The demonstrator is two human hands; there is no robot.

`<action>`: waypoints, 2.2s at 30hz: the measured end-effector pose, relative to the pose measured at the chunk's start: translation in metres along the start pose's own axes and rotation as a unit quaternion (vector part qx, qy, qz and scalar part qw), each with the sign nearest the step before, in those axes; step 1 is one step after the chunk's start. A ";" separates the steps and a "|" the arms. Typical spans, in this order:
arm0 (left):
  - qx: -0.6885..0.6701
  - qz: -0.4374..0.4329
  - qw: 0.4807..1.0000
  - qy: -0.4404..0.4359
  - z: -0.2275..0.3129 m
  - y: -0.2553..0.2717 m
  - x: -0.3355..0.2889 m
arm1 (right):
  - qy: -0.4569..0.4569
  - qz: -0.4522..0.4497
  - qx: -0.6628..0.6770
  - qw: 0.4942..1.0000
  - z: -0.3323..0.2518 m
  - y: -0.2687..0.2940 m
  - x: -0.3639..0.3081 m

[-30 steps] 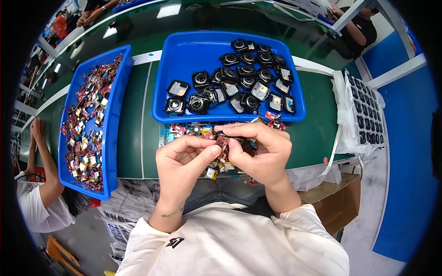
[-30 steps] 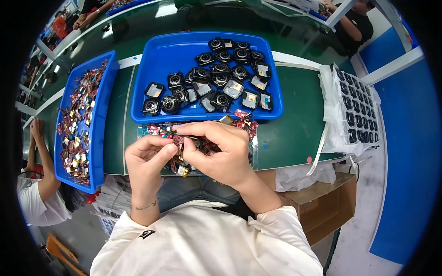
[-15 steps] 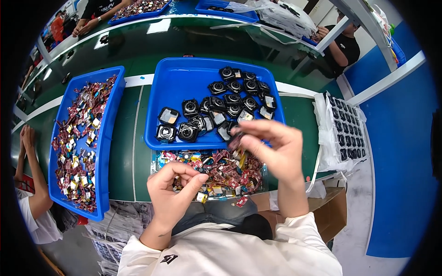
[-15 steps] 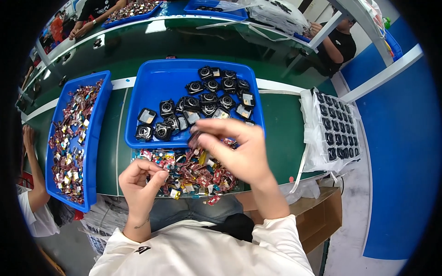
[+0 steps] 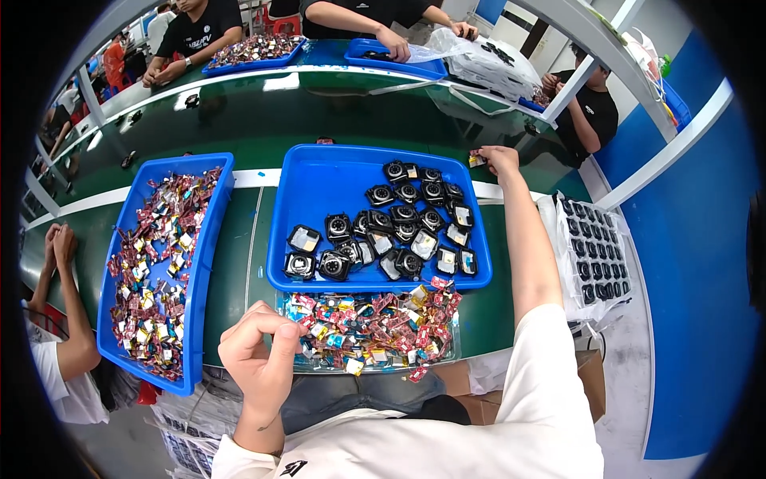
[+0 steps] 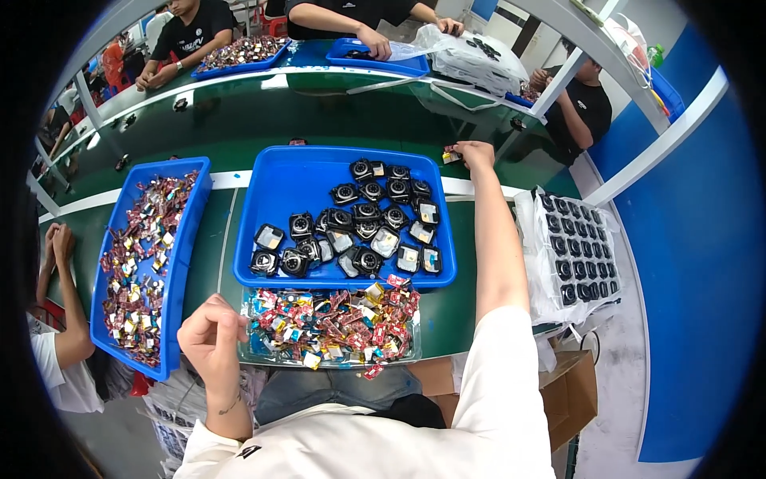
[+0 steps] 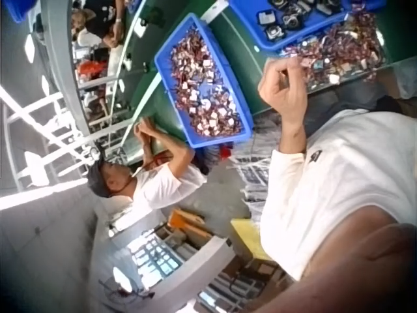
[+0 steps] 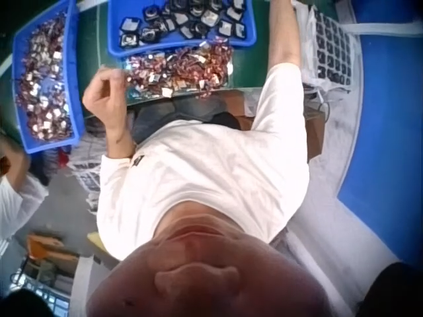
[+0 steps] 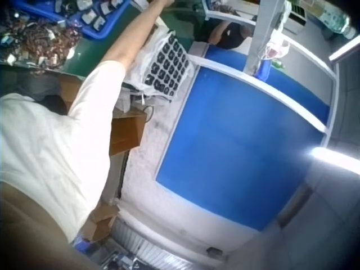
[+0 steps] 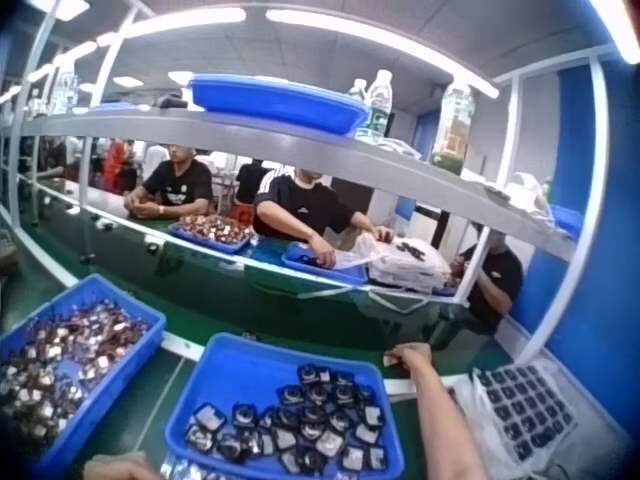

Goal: Assembling small electronic components, possibly camera modules, on a production line.

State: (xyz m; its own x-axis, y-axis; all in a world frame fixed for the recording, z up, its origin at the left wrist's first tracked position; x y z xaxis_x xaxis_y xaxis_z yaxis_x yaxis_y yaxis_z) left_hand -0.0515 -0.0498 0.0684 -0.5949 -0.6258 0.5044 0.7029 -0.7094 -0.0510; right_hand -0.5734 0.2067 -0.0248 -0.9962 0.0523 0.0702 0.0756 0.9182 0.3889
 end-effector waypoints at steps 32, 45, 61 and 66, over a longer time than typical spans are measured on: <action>-0.233 0.001 0.886 -0.401 0.069 0.481 -0.188 | 0.532 -0.243 0.232 0.777 -0.191 0.440 -0.353; -0.265 0.019 0.878 -0.399 0.063 0.419 -0.196 | 0.599 -0.302 0.172 0.722 -0.216 0.395 -0.424; 0.059 -0.028 0.955 -0.291 0.134 -0.001 0.000 | 0.659 -0.353 0.113 0.654 -0.247 0.316 -0.482; 0.331 -0.121 0.924 -0.150 0.014 -0.020 0.006 | 0.681 -0.365 0.113 0.624 -0.283 0.237 -0.504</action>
State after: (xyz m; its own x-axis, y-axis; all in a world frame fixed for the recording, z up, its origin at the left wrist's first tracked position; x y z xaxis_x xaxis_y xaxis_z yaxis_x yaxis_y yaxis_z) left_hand -0.0638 -0.0351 0.0846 -0.7005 -0.2859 0.6539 0.7073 -0.4002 0.5827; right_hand -0.0410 0.2868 0.2924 0.2127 -0.6544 0.7256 -0.5381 0.5414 0.6460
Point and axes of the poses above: each hand's wrist, its own x-axis towards the middle knuckle, its own y-axis out of the back of the hand, z = x × y, the point moved 8 cm from there along x, towards the middle knuckle, and after that the axes turned 5 degrees about z, right-handed, at the moved point
